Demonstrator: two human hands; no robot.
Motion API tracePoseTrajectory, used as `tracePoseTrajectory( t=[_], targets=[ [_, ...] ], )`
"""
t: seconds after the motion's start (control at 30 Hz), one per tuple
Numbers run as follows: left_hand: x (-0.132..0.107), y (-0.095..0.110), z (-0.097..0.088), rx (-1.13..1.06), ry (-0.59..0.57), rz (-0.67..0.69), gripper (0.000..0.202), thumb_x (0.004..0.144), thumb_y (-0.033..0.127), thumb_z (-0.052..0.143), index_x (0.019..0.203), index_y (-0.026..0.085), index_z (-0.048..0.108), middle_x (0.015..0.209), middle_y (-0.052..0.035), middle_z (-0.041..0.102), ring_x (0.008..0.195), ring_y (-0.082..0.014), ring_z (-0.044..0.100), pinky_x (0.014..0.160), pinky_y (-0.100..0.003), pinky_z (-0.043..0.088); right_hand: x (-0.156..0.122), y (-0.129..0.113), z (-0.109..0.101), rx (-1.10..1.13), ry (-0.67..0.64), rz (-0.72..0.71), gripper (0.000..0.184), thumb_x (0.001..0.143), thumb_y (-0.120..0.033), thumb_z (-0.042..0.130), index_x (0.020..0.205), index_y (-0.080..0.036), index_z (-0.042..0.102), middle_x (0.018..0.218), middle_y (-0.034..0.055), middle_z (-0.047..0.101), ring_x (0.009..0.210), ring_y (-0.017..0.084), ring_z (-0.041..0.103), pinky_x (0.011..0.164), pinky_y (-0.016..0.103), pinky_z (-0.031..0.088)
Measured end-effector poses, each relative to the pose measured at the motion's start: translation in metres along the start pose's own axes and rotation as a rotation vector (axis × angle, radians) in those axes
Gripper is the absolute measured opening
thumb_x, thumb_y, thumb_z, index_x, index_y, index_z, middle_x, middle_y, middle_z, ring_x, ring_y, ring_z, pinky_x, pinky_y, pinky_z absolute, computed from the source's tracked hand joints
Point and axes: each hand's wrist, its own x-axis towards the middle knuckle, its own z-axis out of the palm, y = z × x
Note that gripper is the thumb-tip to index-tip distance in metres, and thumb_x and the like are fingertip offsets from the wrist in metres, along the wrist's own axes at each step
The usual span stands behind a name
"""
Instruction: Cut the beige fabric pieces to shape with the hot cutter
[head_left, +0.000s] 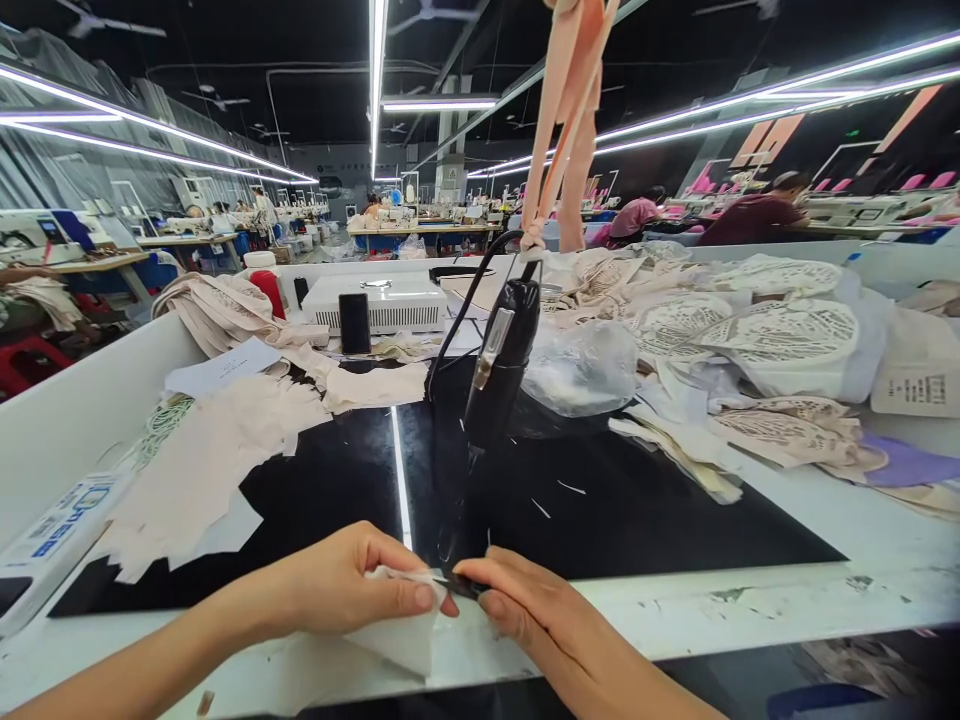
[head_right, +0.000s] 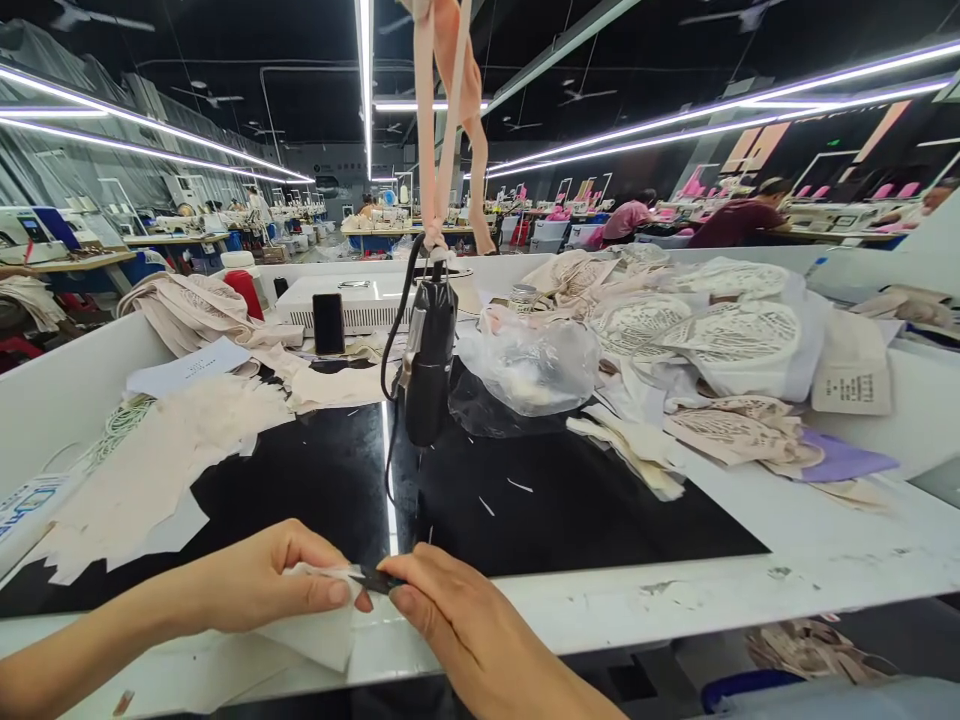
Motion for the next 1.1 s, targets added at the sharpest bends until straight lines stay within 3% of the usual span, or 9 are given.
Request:
tracePoseTrajectory(
  t=[0.6,0.97,1.1],
  targets=[
    [-0.001,0.009,0.003,0.104,-0.006,-0.025,0.030,0.089,0.038,0.062,0.096,0.016,0.080,0.072,0.0002,0.063,0.066,-0.0122,0.042,0.060,-0.024,0.029,0.005,0.001,0.007,-0.055,-0.009,0.005,0.047,0.102,-0.056,0.033,0.104,-0.030,0.073,0.088,0.0030,0.068,0.079,0.019,0.064,0.071,0.027,0.050],
    [-0.002,0.001,0.001,0.195,0.019,-0.046,0.037,0.089,0.048,0.060,0.095,0.018,0.080,0.078,-0.0018,0.069,0.069,-0.0157,0.052,0.065,-0.024,0.038,0.004,0.007,0.011,-0.014,-0.055,0.041,0.040,0.103,-0.051,0.037,0.098,-0.028,0.069,0.091,0.0012,0.063,0.086,0.017,0.063,0.076,0.026,0.047],
    [-0.004,0.002,0.002,0.210,0.017,-0.054,0.033,0.090,0.043,0.059,0.096,0.018,0.080,0.075,-0.0008,0.067,0.066,-0.0132,0.047,0.063,-0.024,0.035,0.006,0.008,0.013,0.003,-0.087,0.047,0.039,0.104,-0.049,0.034,0.103,-0.029,0.067,0.087,-0.0003,0.058,0.083,0.016,0.061,0.074,0.026,0.046]
  ],
)
